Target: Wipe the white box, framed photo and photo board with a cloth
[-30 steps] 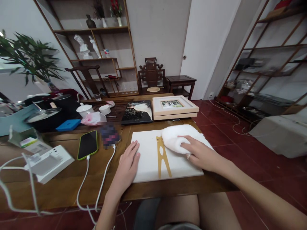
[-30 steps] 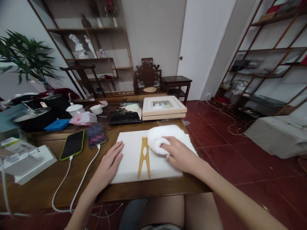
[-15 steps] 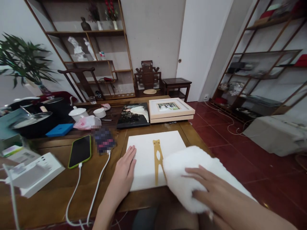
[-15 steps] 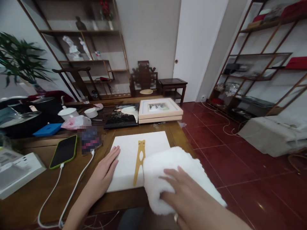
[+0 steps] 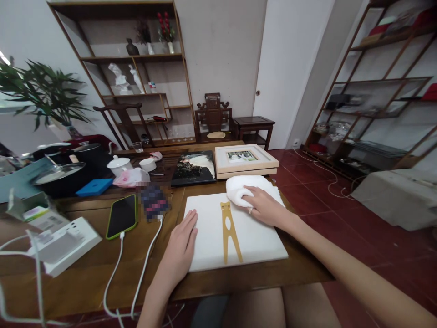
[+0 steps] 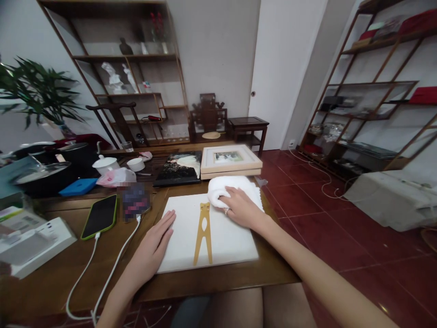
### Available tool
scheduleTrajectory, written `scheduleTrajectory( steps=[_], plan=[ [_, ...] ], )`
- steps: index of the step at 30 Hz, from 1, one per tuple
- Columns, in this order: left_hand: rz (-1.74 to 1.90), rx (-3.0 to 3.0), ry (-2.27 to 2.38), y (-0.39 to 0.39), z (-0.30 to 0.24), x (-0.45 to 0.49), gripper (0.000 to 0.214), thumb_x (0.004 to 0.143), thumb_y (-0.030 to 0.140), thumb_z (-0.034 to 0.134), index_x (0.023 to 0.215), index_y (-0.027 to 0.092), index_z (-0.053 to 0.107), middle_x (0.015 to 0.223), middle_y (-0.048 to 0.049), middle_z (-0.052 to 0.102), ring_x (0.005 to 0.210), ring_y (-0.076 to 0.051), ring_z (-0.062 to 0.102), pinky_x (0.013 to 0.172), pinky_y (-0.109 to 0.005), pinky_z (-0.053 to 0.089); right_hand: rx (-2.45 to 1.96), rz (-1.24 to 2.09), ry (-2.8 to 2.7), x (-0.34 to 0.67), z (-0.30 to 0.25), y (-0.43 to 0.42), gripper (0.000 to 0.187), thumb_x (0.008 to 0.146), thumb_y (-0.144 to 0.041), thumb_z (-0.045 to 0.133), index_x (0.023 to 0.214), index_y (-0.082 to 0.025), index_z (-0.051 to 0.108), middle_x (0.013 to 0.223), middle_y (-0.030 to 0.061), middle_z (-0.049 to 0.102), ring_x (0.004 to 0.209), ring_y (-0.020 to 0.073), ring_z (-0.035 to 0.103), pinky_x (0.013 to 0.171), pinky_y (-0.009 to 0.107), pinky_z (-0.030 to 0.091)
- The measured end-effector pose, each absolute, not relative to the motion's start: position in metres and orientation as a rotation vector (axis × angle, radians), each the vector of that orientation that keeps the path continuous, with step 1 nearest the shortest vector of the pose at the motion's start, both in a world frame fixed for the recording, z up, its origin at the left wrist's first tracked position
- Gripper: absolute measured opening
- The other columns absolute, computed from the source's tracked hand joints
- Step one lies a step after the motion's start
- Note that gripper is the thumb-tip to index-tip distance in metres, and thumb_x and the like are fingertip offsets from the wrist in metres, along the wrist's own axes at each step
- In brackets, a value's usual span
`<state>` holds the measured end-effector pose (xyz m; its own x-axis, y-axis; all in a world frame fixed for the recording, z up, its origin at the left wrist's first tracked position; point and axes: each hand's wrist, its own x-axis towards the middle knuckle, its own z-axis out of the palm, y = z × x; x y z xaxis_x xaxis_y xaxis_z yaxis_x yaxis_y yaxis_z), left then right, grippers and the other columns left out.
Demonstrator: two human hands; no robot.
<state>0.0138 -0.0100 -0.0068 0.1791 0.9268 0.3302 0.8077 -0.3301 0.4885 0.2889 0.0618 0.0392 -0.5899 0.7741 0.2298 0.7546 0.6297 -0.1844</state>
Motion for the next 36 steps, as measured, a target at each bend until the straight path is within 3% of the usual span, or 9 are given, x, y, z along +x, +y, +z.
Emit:
scheduleTrajectory(
  steps=[6,12,18,22,26,30,36],
  plan=[
    [0.906,2.245,1.678,-0.01,-0.007,0.015,0.042,0.091,0.028,0.035,0.127,0.013,0.051,0.138,-0.0143,0.048,0.13,-0.024,0.041,0.108,-0.047,0.033,-1.283,0.152,-2.653,0.294,0.047,0.005,0.031,0.076,-0.007,0.049,0.104,-0.013,0.061,0.128,0.0201,0.052,0.129,0.0312,0.036,0.104,0.051,0.029],
    [0.897,2.234,1.686,-0.011,-0.005,0.016,0.041,0.092,0.027,0.035,0.127,0.015,0.051,0.137,-0.0124,0.049,0.13,-0.023,0.041,0.108,-0.047,0.033,-1.232,0.404,-2.719,0.307,0.067,-0.059,0.042,0.069,-0.002,0.047,0.103,-0.024,0.061,0.131,0.0081,0.052,0.13,0.0273,0.035,0.104,0.047,0.032],
    [0.862,2.215,1.691,-0.011,-0.005,0.016,0.042,0.092,0.029,0.034,0.128,0.014,0.05,0.139,-0.0127,0.047,0.131,-0.021,0.039,0.109,-0.045,0.03,-1.325,0.314,-2.717,0.299,0.068,-0.005,0.036,0.075,-0.006,0.044,0.104,-0.017,0.061,0.125,0.0165,0.053,0.114,0.0294,0.049,0.091,0.043,0.042],
    [0.864,2.198,1.697,-0.012,-0.004,0.016,0.043,0.092,0.029,0.034,0.129,0.013,0.05,0.139,-0.013,0.047,0.132,-0.021,0.038,0.11,-0.044,0.03,-1.298,0.171,-2.622,0.288,0.057,0.041,0.037,0.077,-0.006,0.041,0.108,-0.015,0.06,0.111,0.0136,0.06,0.105,0.0279,0.054,0.091,0.045,0.041],
    [0.862,2.2,1.697,-0.012,-0.003,0.017,0.044,0.092,0.029,0.033,0.128,0.011,0.05,0.139,-0.0145,0.047,0.132,-0.023,0.038,0.109,-0.046,0.03,-1.301,0.123,-2.614,0.28,0.048,0.04,0.036,0.078,-0.006,0.041,0.109,-0.012,0.059,0.119,0.017,0.057,0.112,0.0298,0.05,0.098,0.049,0.035],
    [0.893,2.222,1.689,-0.011,-0.006,0.018,0.042,0.091,0.028,0.034,0.127,0.014,0.051,0.138,-0.0134,0.048,0.131,-0.023,0.039,0.109,-0.046,0.031,-1.306,0.136,-2.684,0.279,0.05,-0.01,0.038,0.075,-0.007,0.045,0.11,-0.012,0.059,0.125,0.0211,0.053,0.127,0.0334,0.038,0.104,0.055,0.026],
    [0.823,2.24,1.709,-0.01,-0.009,0.018,0.046,0.092,0.028,0.029,0.13,0.007,0.047,0.141,-0.0164,0.043,0.133,-0.022,0.035,0.11,-0.046,0.029,-1.18,0.342,-2.744,0.29,0.069,-0.066,0.043,0.067,-0.003,0.048,0.102,-0.023,0.062,0.126,0.0097,0.056,0.126,0.0292,0.04,0.103,0.052,0.031]
  ],
)
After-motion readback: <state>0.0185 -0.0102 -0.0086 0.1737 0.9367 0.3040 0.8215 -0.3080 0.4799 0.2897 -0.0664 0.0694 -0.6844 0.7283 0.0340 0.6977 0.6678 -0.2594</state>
